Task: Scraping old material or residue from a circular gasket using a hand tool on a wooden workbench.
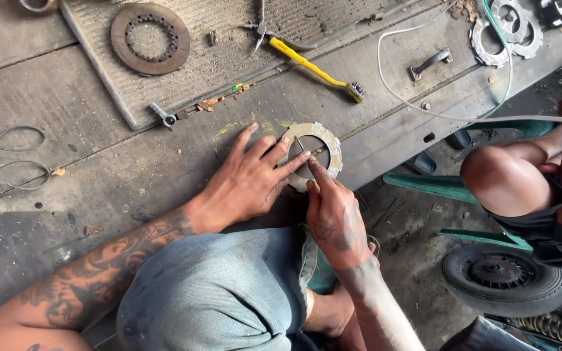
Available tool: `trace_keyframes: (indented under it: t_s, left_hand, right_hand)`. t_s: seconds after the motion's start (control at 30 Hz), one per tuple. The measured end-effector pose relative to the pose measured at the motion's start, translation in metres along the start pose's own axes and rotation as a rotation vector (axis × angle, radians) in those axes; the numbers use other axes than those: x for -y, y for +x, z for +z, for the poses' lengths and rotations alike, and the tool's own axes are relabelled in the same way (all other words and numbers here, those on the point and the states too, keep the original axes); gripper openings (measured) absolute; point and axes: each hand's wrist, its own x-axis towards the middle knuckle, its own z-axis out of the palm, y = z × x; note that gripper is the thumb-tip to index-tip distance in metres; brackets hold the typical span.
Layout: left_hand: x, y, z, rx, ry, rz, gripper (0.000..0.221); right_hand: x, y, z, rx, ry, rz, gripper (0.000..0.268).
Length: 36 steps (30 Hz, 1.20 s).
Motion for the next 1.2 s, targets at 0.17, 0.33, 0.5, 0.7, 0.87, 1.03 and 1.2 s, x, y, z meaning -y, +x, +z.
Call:
trace_keyframes:
  t_s: [0.17,0.33,0.5,0.7,0.87,1.03,1.2]
  left_hand:
    - [0.0,-0.002,0.008,-0.034,0.009,-0.014,0.054]
    - [0.004,0.0,0.002,-0.07,-0.026,-0.029,0.055]
    - [0.009,0.002,0.005,-0.115,-0.064,-0.001,0.04]
    - [0.007,0.008,-0.002,-0.146,-0.12,0.089,0.02]
    - [0.006,0.012,-0.016,-0.098,-0.232,0.248,0.019]
    - [0.004,0.003,-0.003,-0.025,-0.236,0.365,0.029]
    - [0.004,0.007,-0.01,-0.043,-0.276,0.35,0.025]
  right_hand:
    - [0.002,0.008,-0.002,-0.019,0.01,-0.056,0.044]
    - [0.001,0.008,-0.024,0.0,0.034,-0.046,0.044]
    - [-0.053,0.032,-0.041,-0.278,-0.001,-0.076,0.037]
    - [-0.091,0.089,-0.048,-0.463,-0.384,-0.297,0.028]
    - [-0.055,0.108,-0.054,-0.522,-0.388,-0.326,0.041]
    - [-0.033,0.139,-0.05,-0.395,-0.448,-0.306,0.05]
    - [-0.034,0.153,-0.045,-0.411,-0.385,-0.395,0.024]
